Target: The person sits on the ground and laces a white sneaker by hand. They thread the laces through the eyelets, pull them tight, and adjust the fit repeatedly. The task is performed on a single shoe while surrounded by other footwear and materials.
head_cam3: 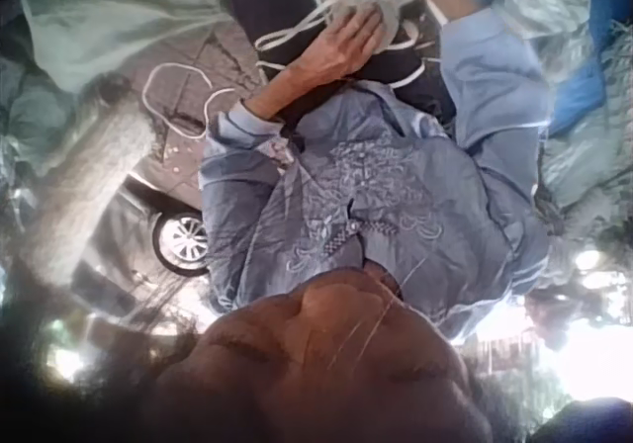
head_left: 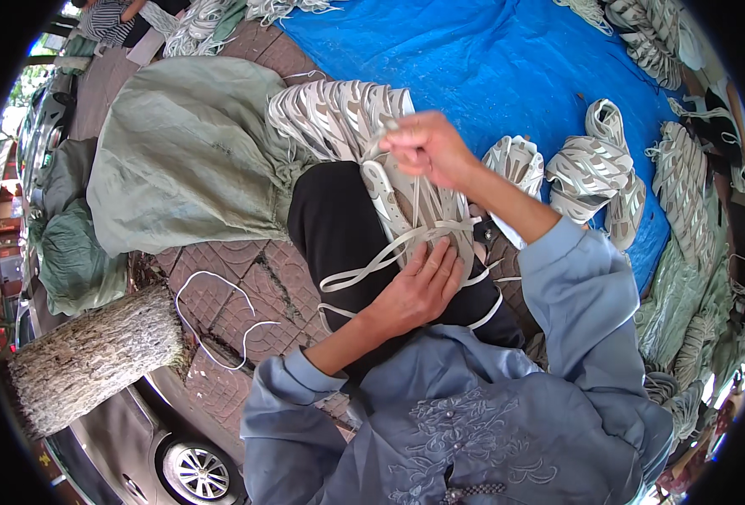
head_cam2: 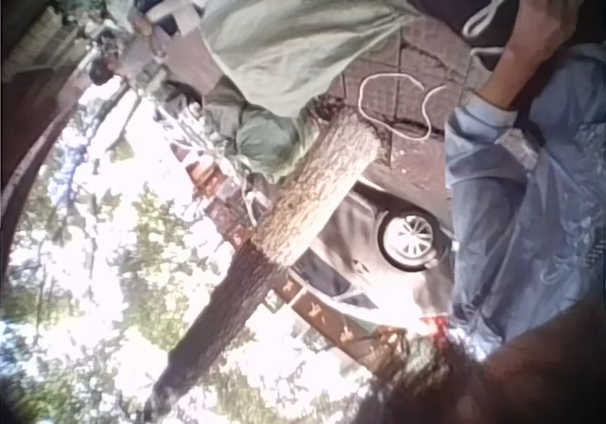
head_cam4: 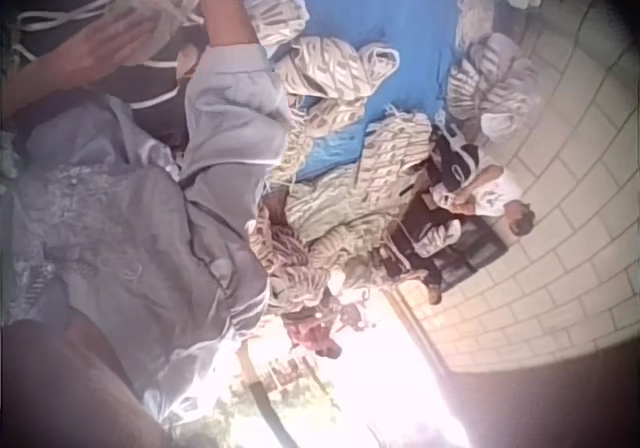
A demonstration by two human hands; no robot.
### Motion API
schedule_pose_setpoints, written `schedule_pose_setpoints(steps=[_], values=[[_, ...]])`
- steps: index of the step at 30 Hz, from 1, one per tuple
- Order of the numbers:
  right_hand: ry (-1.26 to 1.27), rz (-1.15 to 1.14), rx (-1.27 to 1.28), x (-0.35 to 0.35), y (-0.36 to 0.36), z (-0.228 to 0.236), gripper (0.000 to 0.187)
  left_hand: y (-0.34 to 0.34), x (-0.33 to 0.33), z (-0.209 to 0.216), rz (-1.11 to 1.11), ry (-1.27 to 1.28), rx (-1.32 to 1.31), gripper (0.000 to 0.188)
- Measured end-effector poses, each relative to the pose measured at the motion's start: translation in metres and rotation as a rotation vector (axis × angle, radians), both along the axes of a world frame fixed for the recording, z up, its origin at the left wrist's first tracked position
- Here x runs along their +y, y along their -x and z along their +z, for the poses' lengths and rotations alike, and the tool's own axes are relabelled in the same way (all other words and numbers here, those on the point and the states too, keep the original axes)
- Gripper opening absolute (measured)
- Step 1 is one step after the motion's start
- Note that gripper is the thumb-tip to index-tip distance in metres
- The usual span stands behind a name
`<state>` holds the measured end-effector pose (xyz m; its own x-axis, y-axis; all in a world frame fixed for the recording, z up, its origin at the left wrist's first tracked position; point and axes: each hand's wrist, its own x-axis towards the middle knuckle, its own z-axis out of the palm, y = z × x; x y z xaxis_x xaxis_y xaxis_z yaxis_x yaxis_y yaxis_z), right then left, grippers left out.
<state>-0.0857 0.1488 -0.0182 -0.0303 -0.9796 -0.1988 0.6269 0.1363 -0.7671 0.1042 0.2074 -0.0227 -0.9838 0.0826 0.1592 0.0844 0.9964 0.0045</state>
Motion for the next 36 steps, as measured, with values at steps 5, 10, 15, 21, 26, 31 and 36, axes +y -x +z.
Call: schedule_pose_setpoints(steps=[5,10,15,21,26,31,36], values=[[0.177,-0.041,0.211,-0.053,0.059,0.012,0.016,-0.04,0.003,0.008,-0.05,-0.091,0.094,0.032],[0.201,-0.122,0.162,-0.117,0.179,0.035,0.017,-0.052,0.014,-0.005,-0.008,-0.228,0.149,0.029],[0.108,-0.404,0.299,-0.124,0.248,0.038,0.017,-0.049,0.006,-0.019,0.001,-0.311,0.151,0.031],[0.202,-0.467,0.409,-0.11,0.264,0.096,0.017,-0.044,0.002,-0.012,-0.001,-0.383,0.108,0.027],[0.212,-0.316,0.453,-0.106,0.208,0.09,0.017,-0.038,0.001,0.0,0.054,-0.596,0.17,0.035],[0.215,-0.24,0.486,-0.08,0.161,0.103,0.016,-0.022,0.001,0.002,0.61,-0.591,0.297,0.034],[0.231,-0.248,0.558,-0.059,0.137,0.115,0.016,-0.005,-0.001,-0.008,0.677,-0.387,0.311,0.025]])
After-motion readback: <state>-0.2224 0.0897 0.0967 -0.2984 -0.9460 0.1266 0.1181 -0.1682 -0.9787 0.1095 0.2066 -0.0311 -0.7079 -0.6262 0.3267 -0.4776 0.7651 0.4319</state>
